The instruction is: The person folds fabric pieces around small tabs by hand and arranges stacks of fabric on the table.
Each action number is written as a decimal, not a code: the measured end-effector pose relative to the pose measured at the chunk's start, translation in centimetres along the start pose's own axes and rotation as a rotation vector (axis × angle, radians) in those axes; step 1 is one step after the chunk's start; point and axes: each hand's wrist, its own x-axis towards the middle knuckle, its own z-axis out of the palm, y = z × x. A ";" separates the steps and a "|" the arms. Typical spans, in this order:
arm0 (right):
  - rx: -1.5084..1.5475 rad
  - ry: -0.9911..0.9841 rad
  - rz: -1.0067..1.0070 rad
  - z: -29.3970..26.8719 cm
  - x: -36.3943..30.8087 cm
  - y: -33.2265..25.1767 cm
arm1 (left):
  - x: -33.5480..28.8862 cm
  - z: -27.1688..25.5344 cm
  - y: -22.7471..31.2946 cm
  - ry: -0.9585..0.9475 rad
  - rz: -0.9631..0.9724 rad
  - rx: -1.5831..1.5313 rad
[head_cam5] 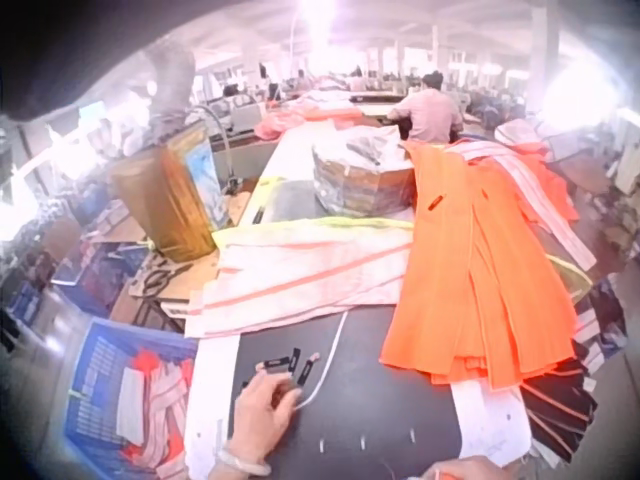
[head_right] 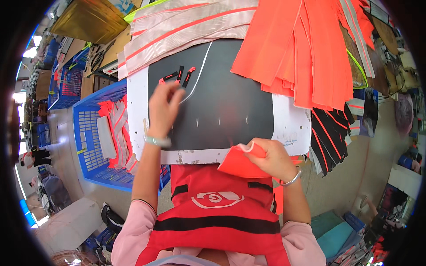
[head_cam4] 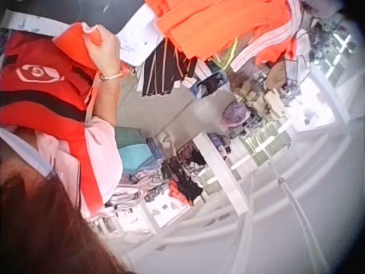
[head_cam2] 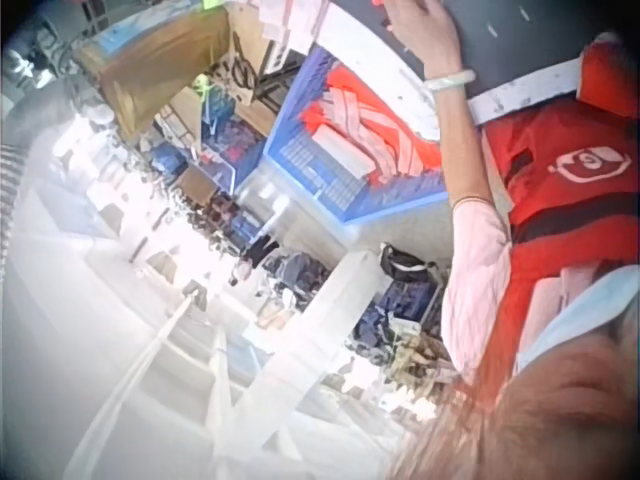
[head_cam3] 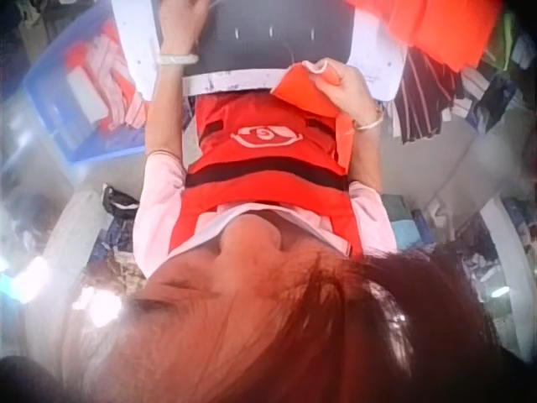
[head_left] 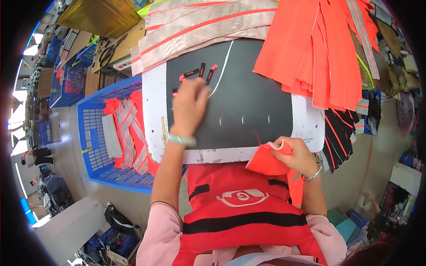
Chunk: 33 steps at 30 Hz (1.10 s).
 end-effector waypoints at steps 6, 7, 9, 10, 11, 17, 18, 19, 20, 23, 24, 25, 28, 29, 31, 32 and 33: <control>-0.227 0.223 0.063 -2.0 -0.1 1.2 | 4.6 -0.7 -4.1 -0.318 -0.131 0.377; -0.222 0.228 0.071 -2.1 0.0 1.1 | 4.5 -0.7 -4.4 -0.290 -0.060 0.389; -0.211 0.239 0.085 -2.2 0.0 1.2 | 3.9 -0.7 -4.2 -0.269 0.018 0.402; -0.188 0.240 0.083 -2.0 0.1 1.0 | 3.5 -1.0 -3.2 -0.197 0.009 0.230; -0.166 0.241 0.081 -1.8 0.3 0.8 | 3.0 -1.4 -2.1 -0.124 -0.002 0.058; 0.069 0.079 -0.381 0.7 1.3 -4.0 | -4.0 -2.8 5.8 -0.620 -0.143 -0.582; 0.068 0.080 -0.374 1.2 1.6 -4.3 | -4.4 -3.2 7.1 -0.671 -0.151 -0.636; 0.059 0.033 -0.383 1.8 1.8 -4.3 | -5.3 -3.0 7.2 -0.674 -0.153 -0.641; 0.050 -0.013 -0.391 2.4 1.7 -4.1 | -6.2 -2.6 7.1 -0.574 -0.174 -0.757; 0.000 0.004 -0.396 3.9 1.1 -3.6 | -7.7 -2.1 8.3 -0.430 -0.393 -1.035; -0.049 0.012 -0.416 4.3 0.7 -3.7 | -8.3 -2.1 8.7 -0.390 -0.608 -1.195; -0.048 -0.005 -0.417 4.6 0.4 -3.7 | -9.0 -2.0 8.5 -0.419 -0.619 -1.246; 0.014 -0.126 -0.330 4.2 -0.1 -3.5 | -9.5 -1.8 8.7 -0.198 -0.838 -1.485; 0.015 -0.128 -0.329 4.0 -0.3 -3.3 | -9.7 -1.9 8.2 -0.216 -0.799 -1.546; 0.059 0.014 -0.205 3.1 -0.3 -3.2 | -8.9 -3.0 6.8 -0.375 -0.737 -1.608; 0.180 0.004 -0.147 2.5 -0.2 -3.4 | -8.5 -3.3 6.3 -0.531 -0.669 -1.668; 0.233 -0.007 -0.135 2.4 -0.1 -3.4 | -8.3 -3.6 6.7 -0.562 -0.662 -1.660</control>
